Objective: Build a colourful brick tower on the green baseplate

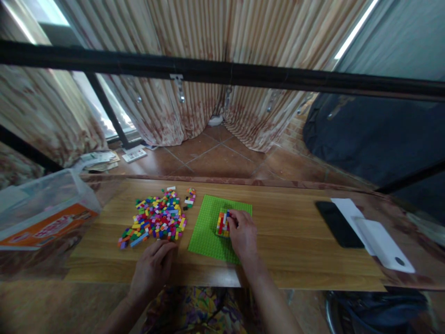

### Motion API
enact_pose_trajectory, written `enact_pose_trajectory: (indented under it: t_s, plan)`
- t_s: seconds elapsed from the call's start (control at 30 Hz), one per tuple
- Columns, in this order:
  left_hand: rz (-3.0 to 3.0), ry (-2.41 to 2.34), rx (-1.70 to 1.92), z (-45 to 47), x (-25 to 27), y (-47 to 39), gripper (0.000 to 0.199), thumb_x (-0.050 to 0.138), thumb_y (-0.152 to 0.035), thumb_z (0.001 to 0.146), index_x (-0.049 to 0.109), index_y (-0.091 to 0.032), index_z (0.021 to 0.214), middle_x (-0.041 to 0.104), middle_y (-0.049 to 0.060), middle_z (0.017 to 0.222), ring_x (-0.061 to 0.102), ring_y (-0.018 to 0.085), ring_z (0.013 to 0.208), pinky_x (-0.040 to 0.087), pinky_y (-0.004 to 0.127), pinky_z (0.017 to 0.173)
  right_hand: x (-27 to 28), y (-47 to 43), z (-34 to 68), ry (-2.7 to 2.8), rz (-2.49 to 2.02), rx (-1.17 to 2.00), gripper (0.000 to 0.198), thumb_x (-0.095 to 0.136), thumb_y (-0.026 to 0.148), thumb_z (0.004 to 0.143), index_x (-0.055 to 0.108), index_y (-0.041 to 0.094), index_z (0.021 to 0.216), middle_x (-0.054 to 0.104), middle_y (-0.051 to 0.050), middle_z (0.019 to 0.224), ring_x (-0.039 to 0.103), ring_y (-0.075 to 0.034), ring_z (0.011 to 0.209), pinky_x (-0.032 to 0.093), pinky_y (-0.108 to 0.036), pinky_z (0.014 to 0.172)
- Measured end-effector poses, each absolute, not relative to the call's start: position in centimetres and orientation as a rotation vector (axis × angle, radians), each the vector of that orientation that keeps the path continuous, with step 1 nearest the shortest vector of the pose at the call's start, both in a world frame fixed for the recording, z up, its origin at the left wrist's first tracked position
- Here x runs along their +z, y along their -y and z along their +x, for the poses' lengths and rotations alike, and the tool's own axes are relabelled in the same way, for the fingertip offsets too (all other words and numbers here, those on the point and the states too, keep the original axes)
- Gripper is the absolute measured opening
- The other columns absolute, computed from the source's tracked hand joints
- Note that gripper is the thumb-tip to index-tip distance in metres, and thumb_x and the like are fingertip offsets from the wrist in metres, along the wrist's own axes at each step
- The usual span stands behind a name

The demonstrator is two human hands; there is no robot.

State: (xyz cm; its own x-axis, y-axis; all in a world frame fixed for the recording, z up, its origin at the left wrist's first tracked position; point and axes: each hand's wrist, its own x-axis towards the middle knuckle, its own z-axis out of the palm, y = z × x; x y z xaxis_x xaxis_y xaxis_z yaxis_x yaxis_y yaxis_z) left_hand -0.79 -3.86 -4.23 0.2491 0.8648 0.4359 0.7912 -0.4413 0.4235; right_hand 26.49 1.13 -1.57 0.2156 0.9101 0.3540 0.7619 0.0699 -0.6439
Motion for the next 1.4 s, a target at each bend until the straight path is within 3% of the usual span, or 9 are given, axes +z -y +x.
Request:
enact_pose_trajectory:
  t_s: [0.43,0.73,1.4]
  plan:
    - [2.385,-1.593,0.987,-0.5,-3.7,3.8,0.018,0.048,-0.019,0.093,0.065,-0.02,0.094,0.067,0.006,0.088,0.064,0.018,0.081,0.053,0.032,0.073,-1.2,-1.1,27.0,1.814,-1.722,0.13,0.026,0.048,0.029,0.091,0.07,0.019,0.101,0.067,-0.009,0.095,0.061,-0.023,0.089,0.049,-0.038,0.083]
    - [2.377,-1.586,0.964,-0.5,-3.7,3.9,0.017,0.048,-0.019,0.093,0.065,-0.02,0.096,0.066,0.006,0.089,0.063,0.019,0.083,0.053,0.032,0.074,-0.5,-1.8,27.3,1.923,-1.737,0.187,0.02,0.047,0.021,0.09,0.067,0.02,0.095,0.064,-0.007,0.093,0.058,-0.022,0.088,0.048,-0.038,0.084]
    - [2.371,-1.608,0.924,-0.6,-4.1,4.0,0.017,0.049,-0.02,0.094,0.065,-0.02,0.097,0.067,0.006,0.091,0.063,0.019,0.084,0.051,0.032,0.075,-0.6,-2.5,27.8,1.699,-1.709,0.086,0.028,0.047,0.034,0.092,0.07,0.018,0.098,0.068,-0.011,0.098,0.058,-0.025,0.095,0.045,-0.042,0.089]
